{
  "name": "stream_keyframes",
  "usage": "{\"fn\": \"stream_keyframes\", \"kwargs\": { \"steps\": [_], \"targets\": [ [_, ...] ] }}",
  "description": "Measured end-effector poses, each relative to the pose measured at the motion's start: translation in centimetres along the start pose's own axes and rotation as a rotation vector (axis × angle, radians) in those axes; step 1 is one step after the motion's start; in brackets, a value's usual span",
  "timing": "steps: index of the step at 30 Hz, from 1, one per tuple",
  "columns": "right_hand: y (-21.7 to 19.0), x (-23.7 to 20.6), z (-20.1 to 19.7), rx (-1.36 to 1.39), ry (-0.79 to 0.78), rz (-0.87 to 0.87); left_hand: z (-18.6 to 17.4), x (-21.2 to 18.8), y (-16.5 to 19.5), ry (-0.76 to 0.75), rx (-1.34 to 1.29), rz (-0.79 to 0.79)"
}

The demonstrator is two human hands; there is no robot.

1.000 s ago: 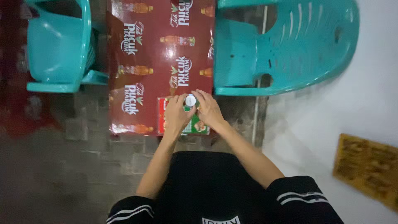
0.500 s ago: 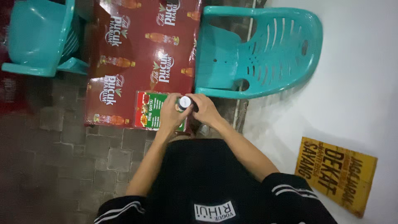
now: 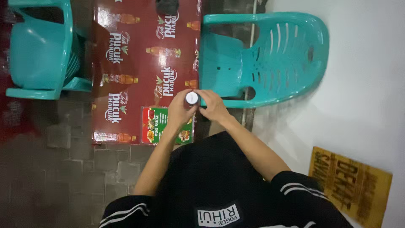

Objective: The person lifts and repositions a large red cardboard box against a brick wall, then moves a teal plastic chair to sit on it. They continue to adjust the box and chair positions, then pick up two small bottles and place them on the box.

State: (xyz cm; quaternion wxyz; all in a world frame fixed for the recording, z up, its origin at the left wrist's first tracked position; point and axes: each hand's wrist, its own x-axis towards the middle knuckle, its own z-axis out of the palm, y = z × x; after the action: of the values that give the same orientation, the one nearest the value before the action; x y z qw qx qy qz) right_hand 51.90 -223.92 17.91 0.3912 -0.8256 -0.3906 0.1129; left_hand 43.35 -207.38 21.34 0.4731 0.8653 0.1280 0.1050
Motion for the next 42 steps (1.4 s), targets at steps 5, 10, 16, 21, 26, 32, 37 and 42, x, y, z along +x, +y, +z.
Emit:
{"fn": "stream_keyframes", "kwargs": {
  "steps": [5,10,16,21,26,32,37,42],
  "targets": [
    [5.4,6.7,-1.3,0.044,-0.059,-0.053,2.1,6.6,-1.9,0.074,0.023,-0.052],
    [11.0,14.5,-4.4,0.019,-0.123,-0.183,5.7,13.8,-2.0,0.203,0.028,-0.158],
    [15.2,21.0,-6.4,0.137,-0.216,-0.19,7.8,20.3,-1.9,0.282,0.051,-0.266],
    [15.4,23.0,-5.8,0.175,-0.251,-0.22,7.3,21.3,-2.4,0.327,0.103,-0.295],
    [15.4,24.0,-5.3,0.203,-0.27,-0.189,6.5,22.3,-3.3,0.309,0.076,-0.315],
    [15.8,25.0,-4.0,0.195,-0.28,-0.123,6.7,22.9,-5.6,0.33,-0.002,-0.356],
    [18.0,27.8,1.3,0.19,-0.294,-0.008,6.1,24.2,-12.8,0.39,-0.013,-0.361],
    [24.8,32.6,9.6,0.111,-0.157,0.053,6.5,28.9,-24.1,0.504,0.046,-0.324]
  ]
}}
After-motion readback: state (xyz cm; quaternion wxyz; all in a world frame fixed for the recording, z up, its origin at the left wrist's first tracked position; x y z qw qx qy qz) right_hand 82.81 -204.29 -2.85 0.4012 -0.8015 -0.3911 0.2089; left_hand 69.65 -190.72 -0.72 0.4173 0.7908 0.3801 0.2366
